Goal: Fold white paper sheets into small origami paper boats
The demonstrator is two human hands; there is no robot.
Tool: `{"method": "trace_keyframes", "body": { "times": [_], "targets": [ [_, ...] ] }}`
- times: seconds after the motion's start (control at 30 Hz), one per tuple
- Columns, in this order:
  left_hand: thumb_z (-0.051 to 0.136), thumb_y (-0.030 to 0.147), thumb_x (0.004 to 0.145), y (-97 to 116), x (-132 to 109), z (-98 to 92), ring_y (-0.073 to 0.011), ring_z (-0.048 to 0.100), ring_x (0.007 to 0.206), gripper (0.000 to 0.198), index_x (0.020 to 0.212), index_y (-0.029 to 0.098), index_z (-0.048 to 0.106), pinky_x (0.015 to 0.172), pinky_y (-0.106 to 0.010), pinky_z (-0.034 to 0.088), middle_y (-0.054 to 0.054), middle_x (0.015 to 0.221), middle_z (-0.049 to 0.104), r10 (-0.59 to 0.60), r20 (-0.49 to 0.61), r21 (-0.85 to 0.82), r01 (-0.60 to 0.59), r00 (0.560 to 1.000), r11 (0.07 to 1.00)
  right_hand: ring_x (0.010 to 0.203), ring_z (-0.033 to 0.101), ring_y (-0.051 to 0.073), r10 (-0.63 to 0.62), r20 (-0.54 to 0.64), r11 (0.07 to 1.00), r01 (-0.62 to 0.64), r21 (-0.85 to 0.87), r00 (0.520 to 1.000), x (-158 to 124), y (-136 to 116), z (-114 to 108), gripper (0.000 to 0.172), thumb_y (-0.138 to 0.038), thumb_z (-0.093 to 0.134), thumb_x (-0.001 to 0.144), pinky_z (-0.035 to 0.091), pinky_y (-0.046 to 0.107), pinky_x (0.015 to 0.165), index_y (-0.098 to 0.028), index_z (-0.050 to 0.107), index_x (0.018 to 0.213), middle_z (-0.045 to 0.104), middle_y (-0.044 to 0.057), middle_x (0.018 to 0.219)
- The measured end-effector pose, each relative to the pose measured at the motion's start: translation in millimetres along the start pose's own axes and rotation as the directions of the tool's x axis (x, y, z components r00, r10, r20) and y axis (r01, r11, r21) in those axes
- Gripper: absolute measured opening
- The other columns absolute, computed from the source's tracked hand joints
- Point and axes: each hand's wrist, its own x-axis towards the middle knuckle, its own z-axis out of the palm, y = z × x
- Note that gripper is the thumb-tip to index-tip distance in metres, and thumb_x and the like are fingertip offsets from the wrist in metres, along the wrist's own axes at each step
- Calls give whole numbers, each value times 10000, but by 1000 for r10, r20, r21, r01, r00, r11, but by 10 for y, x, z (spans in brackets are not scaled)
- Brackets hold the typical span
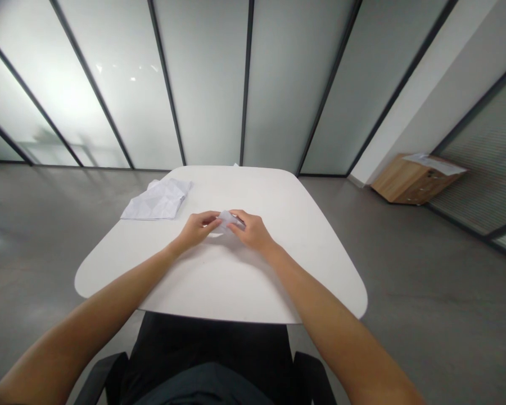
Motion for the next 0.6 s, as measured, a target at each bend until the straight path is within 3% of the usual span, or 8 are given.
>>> {"method": "trace_keyframes", "body": {
  "times": [0.17,0.3,0.47,0.6],
  "targets": [
    [697,551,869,-8,26,12,-123,585,648,599,1290,126,663,589,-223,435,-35,799,696,-188,42,-318,192,981,928,844,684,212,187,-40,979,-184,83,981,12,-91,-4,460,-455,675,897,537,302,756,-213,668,1287,757,63,1038],
    [728,561,837,-51,37,1,-110,562,631,687,1357,130,605,581,-217,418,-13,773,650,-238,135,-433,274,962,859,856,682,203,264,-17,940,-254,229,964,22,-35,52,447,-439,694,868,536,285,722,-209,688,1251,745,57,1033],
    [789,462,794,-120,13,-74,-119,594,707,678,1366,150,598,615,-219,432,-16,834,662,-216,297,-325,312,930,893,762,659,164,355,45,920,-357,162,934,24,129,132,347,-376,678,863,518,276,695,-209,732,1161,733,35,986],
    [739,398,829,-182,-6,-92,-161,655,846,540,1310,166,656,728,-261,505,-60,972,722,-206,300,-97,245,931,965,772,662,163,383,132,922,-388,11,914,6,196,165,270,-294,672,875,506,284,738,-221,749,1123,748,20,942]
  ]
}}
